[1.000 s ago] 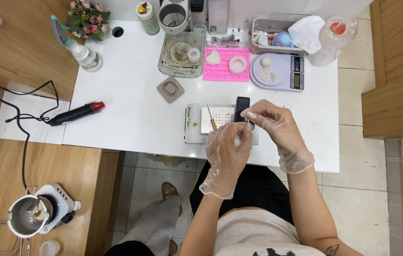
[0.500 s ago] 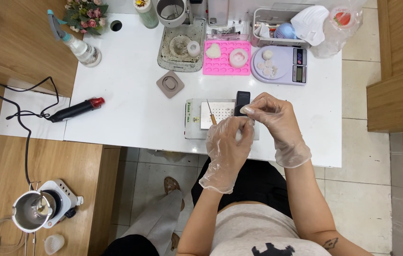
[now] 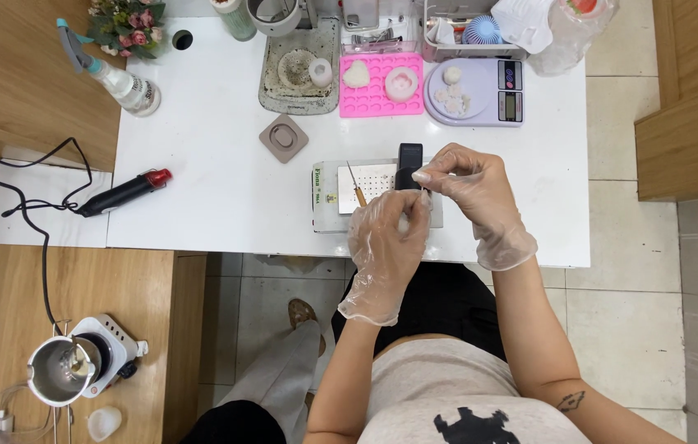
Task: Inserting and adjusting a candle wick into a small wax base using a needle tool.
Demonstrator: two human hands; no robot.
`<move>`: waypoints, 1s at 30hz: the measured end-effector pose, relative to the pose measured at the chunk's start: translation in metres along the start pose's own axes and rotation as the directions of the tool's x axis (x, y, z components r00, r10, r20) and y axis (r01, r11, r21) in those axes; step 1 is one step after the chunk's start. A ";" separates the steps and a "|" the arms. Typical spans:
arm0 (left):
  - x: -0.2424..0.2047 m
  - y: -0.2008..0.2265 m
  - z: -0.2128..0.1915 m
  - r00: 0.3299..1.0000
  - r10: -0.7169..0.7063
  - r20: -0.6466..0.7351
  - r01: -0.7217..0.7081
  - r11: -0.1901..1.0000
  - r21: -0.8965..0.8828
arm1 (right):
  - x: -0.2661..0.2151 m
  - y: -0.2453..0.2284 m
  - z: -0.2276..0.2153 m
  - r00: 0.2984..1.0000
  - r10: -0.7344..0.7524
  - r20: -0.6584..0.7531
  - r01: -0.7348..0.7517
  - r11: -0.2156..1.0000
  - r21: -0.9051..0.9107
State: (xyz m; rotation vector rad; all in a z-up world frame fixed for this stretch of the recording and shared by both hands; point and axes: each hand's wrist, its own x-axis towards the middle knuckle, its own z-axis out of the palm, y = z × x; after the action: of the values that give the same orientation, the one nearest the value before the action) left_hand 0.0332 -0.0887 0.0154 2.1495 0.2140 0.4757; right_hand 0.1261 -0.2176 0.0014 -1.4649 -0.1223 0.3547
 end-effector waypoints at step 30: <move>-0.003 -0.004 0.009 1.000 -0.014 0.015 0.014 1.000 -0.018 | -0.003 0.006 0.001 1.000 0.029 -0.004 -0.029 0.996 -0.087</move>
State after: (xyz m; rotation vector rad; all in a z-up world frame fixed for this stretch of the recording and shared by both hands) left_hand 0.0346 -0.0939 0.0070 2.1313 0.2156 0.4521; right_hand 0.1219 -0.2168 -0.0035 -1.5547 -0.1150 0.3748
